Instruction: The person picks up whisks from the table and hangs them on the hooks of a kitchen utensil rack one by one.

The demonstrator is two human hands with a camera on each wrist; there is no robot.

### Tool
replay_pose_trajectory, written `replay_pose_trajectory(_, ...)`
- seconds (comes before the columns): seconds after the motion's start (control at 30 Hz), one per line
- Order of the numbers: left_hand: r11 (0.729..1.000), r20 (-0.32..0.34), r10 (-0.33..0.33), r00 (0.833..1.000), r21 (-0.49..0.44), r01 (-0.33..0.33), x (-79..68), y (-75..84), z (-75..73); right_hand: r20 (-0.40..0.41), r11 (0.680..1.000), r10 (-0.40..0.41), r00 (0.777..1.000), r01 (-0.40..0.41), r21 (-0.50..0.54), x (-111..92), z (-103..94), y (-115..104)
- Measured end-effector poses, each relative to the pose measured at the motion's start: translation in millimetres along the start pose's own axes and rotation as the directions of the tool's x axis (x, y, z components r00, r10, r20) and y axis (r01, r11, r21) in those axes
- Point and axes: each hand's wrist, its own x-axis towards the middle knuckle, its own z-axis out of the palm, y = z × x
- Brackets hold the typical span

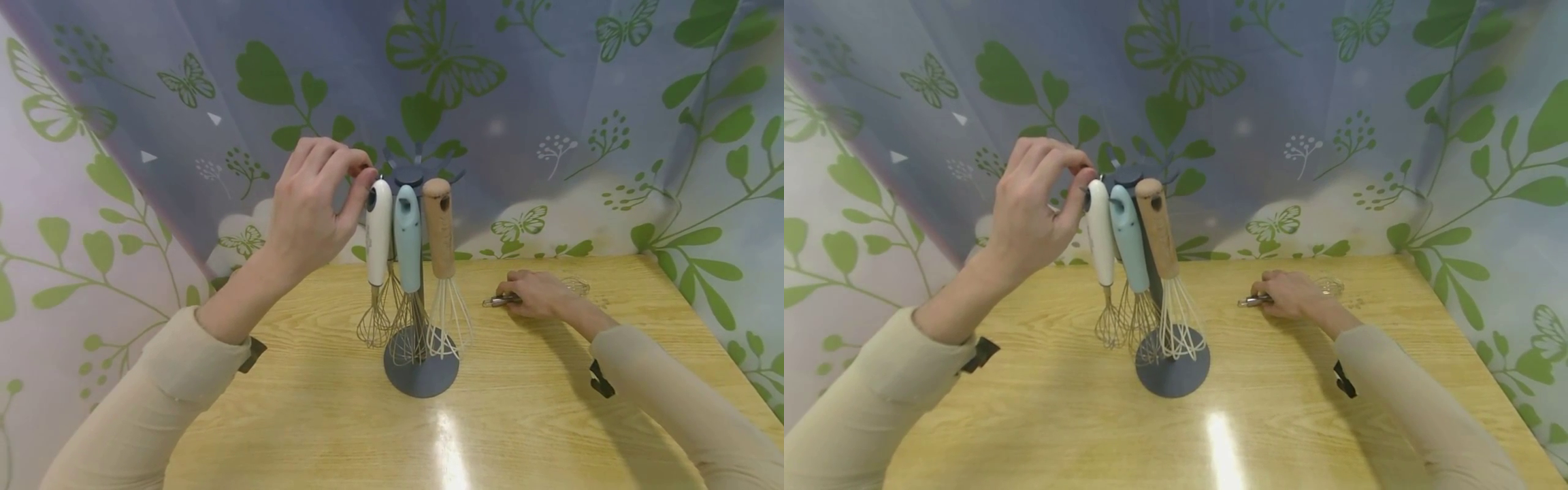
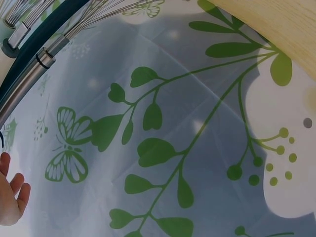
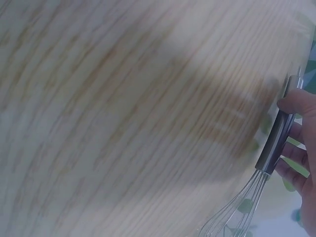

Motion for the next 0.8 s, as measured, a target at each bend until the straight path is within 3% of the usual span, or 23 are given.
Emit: replay_pose_trajectory(0.8, 1.0, 0.018, -0.006, 1.0, 0.006, 0.006, 0.0, 0.9, -0.9, -0.075, 0.998, -0.06, 0.995, 0.058, -0.03, -3, -13.3, -15)
